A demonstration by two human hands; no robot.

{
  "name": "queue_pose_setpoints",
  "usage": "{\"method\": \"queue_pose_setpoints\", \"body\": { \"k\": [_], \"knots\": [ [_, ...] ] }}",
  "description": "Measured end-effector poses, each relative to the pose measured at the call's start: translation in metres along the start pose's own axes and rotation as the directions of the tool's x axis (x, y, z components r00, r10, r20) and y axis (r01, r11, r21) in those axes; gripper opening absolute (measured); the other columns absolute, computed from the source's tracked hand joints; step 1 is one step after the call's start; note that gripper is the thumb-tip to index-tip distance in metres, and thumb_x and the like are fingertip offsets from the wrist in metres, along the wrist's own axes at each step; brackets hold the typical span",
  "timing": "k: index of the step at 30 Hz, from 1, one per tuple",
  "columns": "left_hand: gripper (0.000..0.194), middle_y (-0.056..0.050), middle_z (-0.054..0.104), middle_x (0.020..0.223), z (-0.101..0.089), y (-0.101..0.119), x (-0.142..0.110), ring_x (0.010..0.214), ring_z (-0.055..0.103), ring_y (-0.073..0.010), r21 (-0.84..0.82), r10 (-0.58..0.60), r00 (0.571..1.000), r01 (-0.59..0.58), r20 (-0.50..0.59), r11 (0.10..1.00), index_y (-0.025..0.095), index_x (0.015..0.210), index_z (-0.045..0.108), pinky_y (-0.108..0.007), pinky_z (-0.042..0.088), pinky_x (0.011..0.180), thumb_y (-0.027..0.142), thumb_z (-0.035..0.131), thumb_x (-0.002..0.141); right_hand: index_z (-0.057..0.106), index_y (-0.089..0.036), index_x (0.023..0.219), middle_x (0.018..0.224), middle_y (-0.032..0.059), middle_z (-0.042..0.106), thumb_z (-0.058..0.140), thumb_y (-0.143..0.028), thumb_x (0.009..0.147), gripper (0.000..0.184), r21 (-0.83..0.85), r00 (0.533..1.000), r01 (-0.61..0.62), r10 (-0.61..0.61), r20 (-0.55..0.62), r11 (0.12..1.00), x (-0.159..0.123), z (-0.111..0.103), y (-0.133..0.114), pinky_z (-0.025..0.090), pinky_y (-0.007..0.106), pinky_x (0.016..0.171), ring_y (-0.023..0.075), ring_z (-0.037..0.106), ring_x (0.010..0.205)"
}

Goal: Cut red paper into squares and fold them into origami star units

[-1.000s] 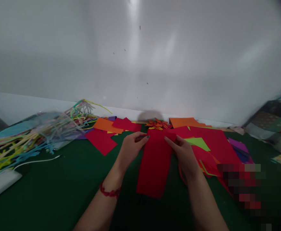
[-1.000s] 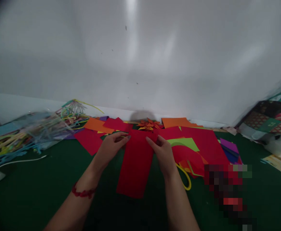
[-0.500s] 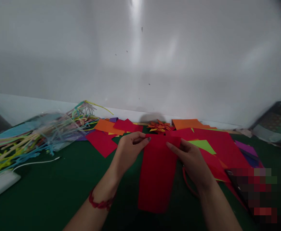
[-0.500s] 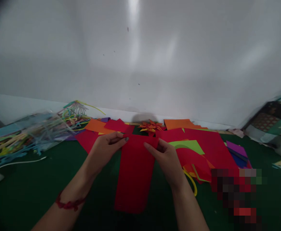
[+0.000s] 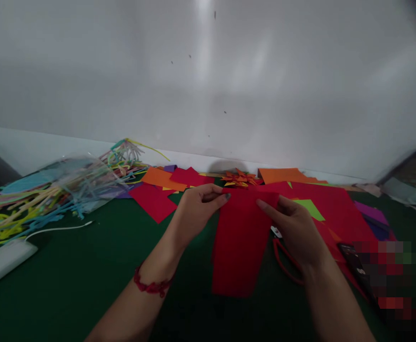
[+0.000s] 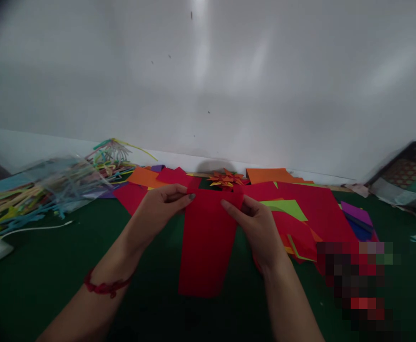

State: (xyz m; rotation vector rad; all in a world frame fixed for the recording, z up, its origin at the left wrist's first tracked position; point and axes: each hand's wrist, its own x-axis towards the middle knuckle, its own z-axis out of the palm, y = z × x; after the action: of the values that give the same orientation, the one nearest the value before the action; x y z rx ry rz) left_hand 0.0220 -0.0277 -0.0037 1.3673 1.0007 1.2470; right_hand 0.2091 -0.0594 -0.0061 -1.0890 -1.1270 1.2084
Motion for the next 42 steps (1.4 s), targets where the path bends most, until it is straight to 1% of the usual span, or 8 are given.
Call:
{"method": "queue_pose_setpoints", "body": {
  "k": [5,10,16,18,22,34,40,42],
  "knots": [
    [0.015,0.000,0.064,0.070,-0.001,0.004,-0.001,0.065,0.059,-0.0108,-0.027,-0.039,0.999,0.039,0.029,0.999,0.015,0.078,0.061,-0.020,0.047,0.058,0.026,0.066,0.069,0.068,-0.021,0.093,0.083,0.0052,0.070,0.068,-0.034,0.071,0.025,-0.029,1.000,-0.012,0.012,-0.006,1.000,-0.004,0.003,-0.005,0.055,0.034,0.064,0.0219,0.066,0.071],
    [0.012,0.000,0.065,0.071,0.000,0.007,-0.003,0.066,0.059,-0.0094,-0.052,-0.051,0.998,0.053,0.036,0.997,0.016,0.077,0.061,-0.018,0.046,0.060,0.025,0.066,0.070,0.068,-0.021,0.089,0.082,0.0055,0.071,0.069,-0.033,0.069,0.023,0.010,1.000,-0.017,0.017,-0.020,1.000,-0.007,0.004,-0.008,0.054,0.033,0.060,0.0216,0.066,0.068],
    [0.013,0.000,0.065,0.071,-0.001,0.009,-0.004,0.065,0.059,-0.0098,-0.067,-0.074,0.996,0.077,0.047,0.995,0.016,0.079,0.061,-0.019,0.047,0.060,0.024,0.067,0.070,0.067,-0.022,0.098,0.087,0.0066,0.070,0.067,-0.031,0.072,0.027,0.019,1.000,-0.021,0.021,-0.006,1.000,-0.009,0.005,-0.011,0.054,0.035,0.061,0.0226,0.066,0.072],
    [0.014,0.000,0.065,0.071,-0.002,0.010,-0.005,0.065,0.059,-0.0098,-0.056,-0.072,0.996,0.075,0.053,0.996,0.016,0.080,0.061,-0.020,0.046,0.060,0.025,0.067,0.070,0.067,-0.021,0.099,0.086,0.0069,0.070,0.066,-0.031,0.073,0.028,0.014,1.000,-0.020,0.020,-0.006,1.000,-0.010,0.005,-0.011,0.054,0.035,0.061,0.0221,0.066,0.071],
    [0.016,0.000,0.064,0.070,-0.002,0.011,-0.006,0.064,0.058,-0.0098,-0.044,-0.056,0.997,0.058,0.043,0.997,0.016,0.079,0.062,-0.020,0.046,0.060,0.027,0.067,0.070,0.068,-0.022,0.096,0.081,0.0056,0.071,0.068,-0.031,0.071,0.026,-0.014,0.999,-0.004,0.003,-0.039,1.000,-0.011,0.004,-0.011,0.052,0.032,0.056,0.0197,0.065,0.064],
    [0.018,0.001,0.059,0.067,0.000,0.012,-0.009,0.062,0.053,-0.0094,-0.019,-0.034,0.998,0.035,0.048,0.999,0.017,0.078,0.061,-0.019,0.041,0.057,0.034,0.063,0.073,0.070,-0.023,0.086,0.076,0.0030,0.070,0.069,-0.032,0.069,0.019,-0.013,0.998,-0.001,0.000,-0.057,1.000,-0.012,0.005,-0.014,0.051,0.029,0.056,0.0175,0.064,0.062],
    [0.018,0.002,0.057,0.065,0.001,0.013,-0.008,0.059,0.051,-0.0091,0.005,-0.019,0.999,0.019,0.051,1.000,0.016,0.077,0.061,-0.019,0.039,0.054,0.034,0.062,0.074,0.070,-0.022,0.088,0.078,0.0040,0.071,0.069,-0.032,0.070,0.021,-0.006,0.998,-0.003,0.003,-0.057,1.000,-0.012,0.005,-0.013,0.051,0.028,0.056,0.0183,0.064,0.064],
    [0.018,0.002,0.056,0.065,0.001,0.013,-0.008,0.059,0.051,-0.0089,0.011,-0.014,0.998,0.014,0.057,1.000,0.016,0.077,0.061,-0.019,0.038,0.053,0.034,0.061,0.075,0.070,-0.022,0.087,0.076,0.0032,0.070,0.069,-0.032,0.070,0.020,-0.011,0.998,-0.004,0.003,-0.060,1.000,-0.012,0.005,-0.013,0.049,0.027,0.053,0.0170,0.063,0.062]
  ]
}}
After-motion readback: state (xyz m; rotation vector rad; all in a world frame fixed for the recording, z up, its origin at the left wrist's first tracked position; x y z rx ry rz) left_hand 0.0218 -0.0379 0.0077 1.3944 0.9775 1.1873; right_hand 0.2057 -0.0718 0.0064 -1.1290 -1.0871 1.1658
